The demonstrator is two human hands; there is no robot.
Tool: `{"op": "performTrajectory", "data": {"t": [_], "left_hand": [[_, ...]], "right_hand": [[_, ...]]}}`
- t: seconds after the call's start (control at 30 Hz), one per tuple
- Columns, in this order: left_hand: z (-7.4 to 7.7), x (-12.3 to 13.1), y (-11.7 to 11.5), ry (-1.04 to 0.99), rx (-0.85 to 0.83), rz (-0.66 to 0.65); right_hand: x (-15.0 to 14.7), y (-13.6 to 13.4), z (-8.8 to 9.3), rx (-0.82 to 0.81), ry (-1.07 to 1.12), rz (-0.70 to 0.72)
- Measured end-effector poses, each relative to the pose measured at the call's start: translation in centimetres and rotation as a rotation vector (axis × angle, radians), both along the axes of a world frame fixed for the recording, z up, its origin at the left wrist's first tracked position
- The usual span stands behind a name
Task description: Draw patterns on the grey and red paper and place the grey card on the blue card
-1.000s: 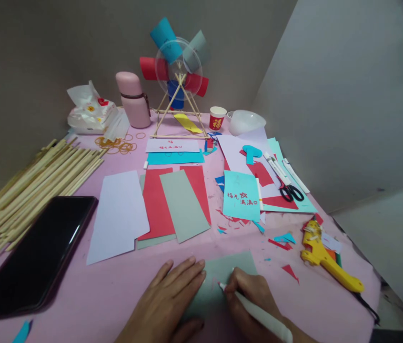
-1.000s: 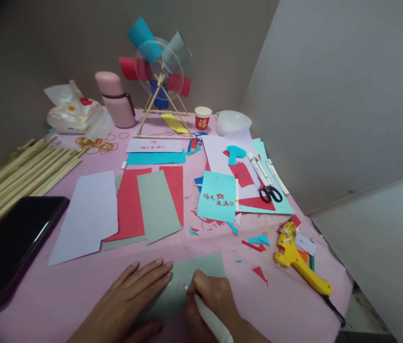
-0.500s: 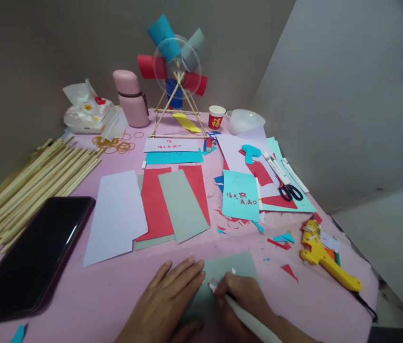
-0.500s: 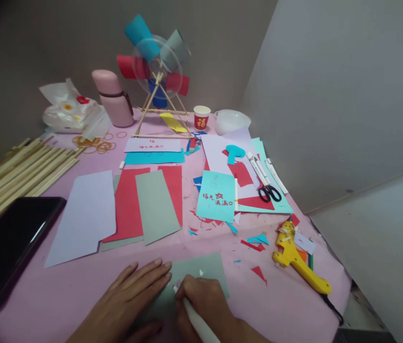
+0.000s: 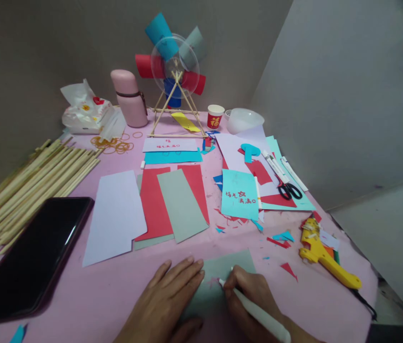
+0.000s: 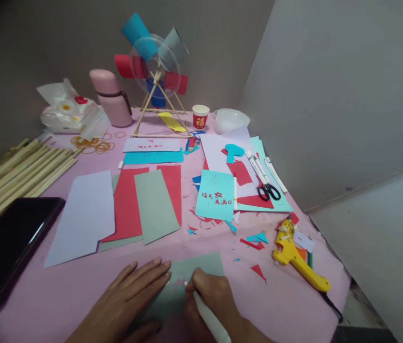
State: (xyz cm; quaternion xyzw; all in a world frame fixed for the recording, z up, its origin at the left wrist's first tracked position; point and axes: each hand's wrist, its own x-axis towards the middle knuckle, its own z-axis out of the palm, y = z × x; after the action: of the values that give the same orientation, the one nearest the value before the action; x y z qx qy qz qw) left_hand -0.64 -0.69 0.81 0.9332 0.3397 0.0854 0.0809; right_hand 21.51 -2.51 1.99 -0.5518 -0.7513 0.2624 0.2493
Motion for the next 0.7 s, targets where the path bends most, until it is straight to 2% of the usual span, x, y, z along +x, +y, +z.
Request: {"op": "performTrajectory", "data": {"t": [0.23,0.3,0.5,0.57,0.7], "left_hand": [[-0.1,-0.1,-0.1,-0.053,0.033,0.006],[0.1,-0.1,-0.1,-0.064,0.040,0.002],[-0.3,-0.1,0.0,-0.077,0.030,0.000],[-0.4,-0.1,0.0,-0.073,0.045,-0.014],[0.1,-0.1,-0.1,-0.043,0.055,-0.006]], "right_hand": [[-0.7,-0.3,-3.5,0.116,0.053,-0.014],[-0.7,-0.4,-3.5,0.111,0.054,-0.019],[-1.1,-0.1,-1.5,0.022,0.040,0.024],[-1.3,0.0,-1.8,0.010,0.008,0.034],[-0.8,0.0,-3.2,0.097,0.023,0.009]]}}
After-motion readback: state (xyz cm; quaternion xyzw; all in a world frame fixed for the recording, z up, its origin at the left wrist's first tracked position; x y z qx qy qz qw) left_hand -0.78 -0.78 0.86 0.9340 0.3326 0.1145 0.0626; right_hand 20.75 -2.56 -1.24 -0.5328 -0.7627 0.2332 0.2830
